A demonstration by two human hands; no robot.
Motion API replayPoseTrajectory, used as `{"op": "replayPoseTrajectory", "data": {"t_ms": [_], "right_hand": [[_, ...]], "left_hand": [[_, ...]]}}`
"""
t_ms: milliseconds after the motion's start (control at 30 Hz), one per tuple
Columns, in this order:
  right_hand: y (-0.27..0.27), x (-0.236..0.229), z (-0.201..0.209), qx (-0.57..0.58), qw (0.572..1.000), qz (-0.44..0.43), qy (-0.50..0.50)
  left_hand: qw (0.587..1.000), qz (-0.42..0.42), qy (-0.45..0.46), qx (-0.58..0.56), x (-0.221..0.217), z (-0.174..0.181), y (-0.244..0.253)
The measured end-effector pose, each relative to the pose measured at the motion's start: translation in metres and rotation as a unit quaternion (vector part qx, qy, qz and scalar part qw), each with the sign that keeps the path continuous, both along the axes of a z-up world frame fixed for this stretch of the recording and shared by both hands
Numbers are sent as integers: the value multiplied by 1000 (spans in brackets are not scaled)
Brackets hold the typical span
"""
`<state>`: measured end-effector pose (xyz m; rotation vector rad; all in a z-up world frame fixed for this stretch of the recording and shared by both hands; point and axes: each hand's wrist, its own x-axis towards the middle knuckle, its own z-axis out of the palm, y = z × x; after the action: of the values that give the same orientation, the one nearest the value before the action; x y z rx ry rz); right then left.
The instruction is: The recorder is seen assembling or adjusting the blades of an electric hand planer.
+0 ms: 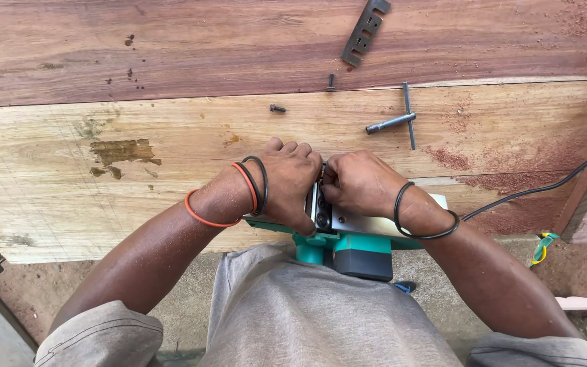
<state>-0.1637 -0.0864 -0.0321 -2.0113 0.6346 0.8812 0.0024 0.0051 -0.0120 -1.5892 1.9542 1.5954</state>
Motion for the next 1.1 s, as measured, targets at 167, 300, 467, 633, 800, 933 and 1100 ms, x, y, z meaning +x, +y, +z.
{"op": "replayPoseTrajectory", "data": {"t_ms": [167, 300, 467, 633, 800, 933, 1100], "right_hand": [[1, -2, -1, 12, 1000, -15, -24], [2, 1, 3, 16, 1000, -22, -15], [-2, -4, 10, 24, 996, -87, 17], [-49, -33, 15, -224, 943, -224, -105], [-68, -52, -26, -329, 922, -195, -57], [-70, -58, -47, -332, 917, -212, -58], [-66, -77, -40, -303, 929, -171, -122]], "left_hand": [[1000, -1, -2, -4, 0, 0, 1], [1000, 9, 6, -6, 1, -2, 4], [999, 16, 17, -22, 3, -2, 6], [1000, -2, -6, 8, 3, 6, 2], [1000, -18, -12, 15, 1, 4, 1], [999, -11, -16, 34, 1, 7, 2], [999, -13, -17, 36, 0, 5, 1]]}}
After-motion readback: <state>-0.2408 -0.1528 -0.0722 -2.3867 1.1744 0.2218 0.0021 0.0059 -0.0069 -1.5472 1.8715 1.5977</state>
